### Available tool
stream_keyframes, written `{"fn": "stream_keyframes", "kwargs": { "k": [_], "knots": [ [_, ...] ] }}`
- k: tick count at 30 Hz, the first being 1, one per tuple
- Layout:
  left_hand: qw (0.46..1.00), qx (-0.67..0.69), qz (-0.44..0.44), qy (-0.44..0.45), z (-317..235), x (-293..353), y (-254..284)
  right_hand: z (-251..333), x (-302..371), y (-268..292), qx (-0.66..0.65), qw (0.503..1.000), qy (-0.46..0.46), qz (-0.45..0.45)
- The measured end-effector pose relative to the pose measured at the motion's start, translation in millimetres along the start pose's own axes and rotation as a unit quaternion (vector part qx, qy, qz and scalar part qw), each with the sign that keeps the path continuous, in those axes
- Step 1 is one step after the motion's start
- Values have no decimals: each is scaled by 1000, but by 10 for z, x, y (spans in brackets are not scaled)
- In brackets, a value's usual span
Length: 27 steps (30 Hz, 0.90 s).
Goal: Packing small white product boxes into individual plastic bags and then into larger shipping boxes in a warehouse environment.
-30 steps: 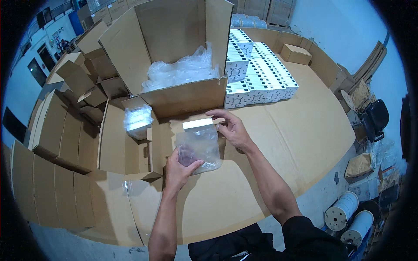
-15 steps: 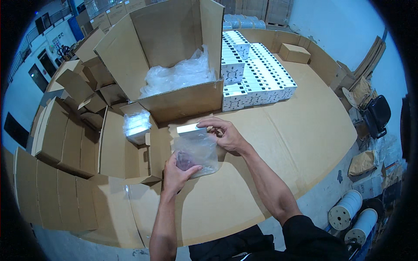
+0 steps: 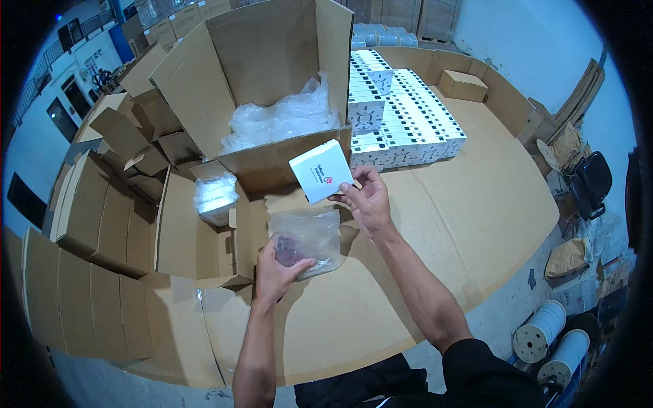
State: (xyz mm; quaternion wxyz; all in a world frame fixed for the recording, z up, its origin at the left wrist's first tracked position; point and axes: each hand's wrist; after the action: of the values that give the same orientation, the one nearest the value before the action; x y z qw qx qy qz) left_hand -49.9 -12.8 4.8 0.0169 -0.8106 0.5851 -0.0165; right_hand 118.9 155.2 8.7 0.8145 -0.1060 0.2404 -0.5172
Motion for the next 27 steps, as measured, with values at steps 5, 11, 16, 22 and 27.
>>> {"fn": "stream_keyframes", "kwargs": {
  "k": [5, 11, 16, 22, 27],
  "knots": [
    [1000, -2, -1, -28, -5, -6, -11, 25, 24, 25, -68, 997, -20, 8],
    [999, -36, -7, -25, 12, -10, 5, 25, 24, 12, 7, 999, 15, 32],
    [1000, -9, -13, -7, -70, -6, -2, 116, 62, -51, 111, 992, 39, 49],
    [1000, -3, -14, -1, 3, -28, 28, 157, 82, -77, 124, 990, 37, 60],
    [998, -21, -21, -52, 14, -21, 6, 144, 86, -56, 135, 988, 18, 69]
  ]
}}
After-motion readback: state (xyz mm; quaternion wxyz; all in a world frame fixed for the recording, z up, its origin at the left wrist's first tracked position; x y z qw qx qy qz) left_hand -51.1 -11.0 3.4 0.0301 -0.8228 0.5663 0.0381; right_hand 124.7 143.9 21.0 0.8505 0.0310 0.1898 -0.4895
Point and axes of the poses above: each hand's wrist, its own x-axis away from the middle knuckle, its own y-axis out of the back of the hand, z = x × y, and after that the axes turned 11 degrees about x, right-handed
